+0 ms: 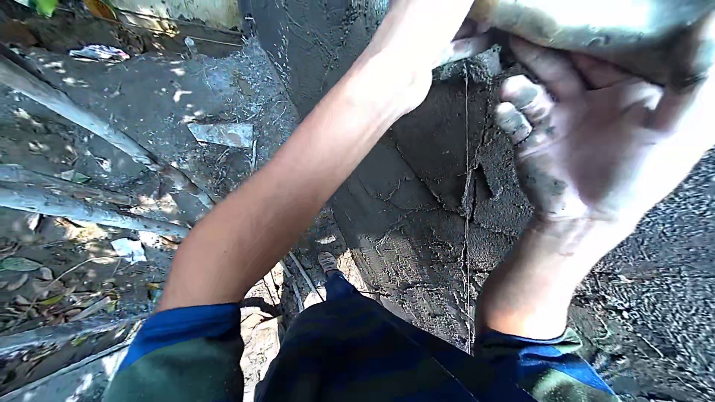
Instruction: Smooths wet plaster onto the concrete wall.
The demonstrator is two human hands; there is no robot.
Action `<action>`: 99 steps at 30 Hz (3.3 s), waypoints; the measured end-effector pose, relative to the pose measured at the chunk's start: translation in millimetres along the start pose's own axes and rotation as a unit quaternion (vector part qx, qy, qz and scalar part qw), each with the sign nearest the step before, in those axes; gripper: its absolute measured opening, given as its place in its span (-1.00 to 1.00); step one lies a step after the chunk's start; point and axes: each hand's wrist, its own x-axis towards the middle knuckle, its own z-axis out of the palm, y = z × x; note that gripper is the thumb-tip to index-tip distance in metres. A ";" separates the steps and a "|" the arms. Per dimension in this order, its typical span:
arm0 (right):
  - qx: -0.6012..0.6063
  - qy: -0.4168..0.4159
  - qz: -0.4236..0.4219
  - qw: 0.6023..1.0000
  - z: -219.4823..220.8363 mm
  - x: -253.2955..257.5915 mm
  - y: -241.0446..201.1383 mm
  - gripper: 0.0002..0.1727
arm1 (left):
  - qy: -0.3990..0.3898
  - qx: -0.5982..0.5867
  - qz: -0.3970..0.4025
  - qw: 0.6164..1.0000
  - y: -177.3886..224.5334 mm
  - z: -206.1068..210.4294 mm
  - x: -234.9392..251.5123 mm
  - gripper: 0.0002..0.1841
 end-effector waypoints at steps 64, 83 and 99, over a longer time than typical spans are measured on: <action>0.231 0.250 0.126 0.932 -26.1 -72.0 174.5 -0.39 | 0.081 0.333 -0.045 0.939 -157.1 -46.8 -5.0 -0.59; 0.436 0.163 -0.014 0.885 -56.0 -89.0 147.7 -0.37 | -0.084 0.538 0.041 0.838 -96.7 63.2 -5.1 -0.57; 0.276 0.289 -0.068 0.914 -112.0 -180.6 154.0 -0.37 | -0.217 0.461 0.118 0.852 -126.1 112.4 -108.0 -0.51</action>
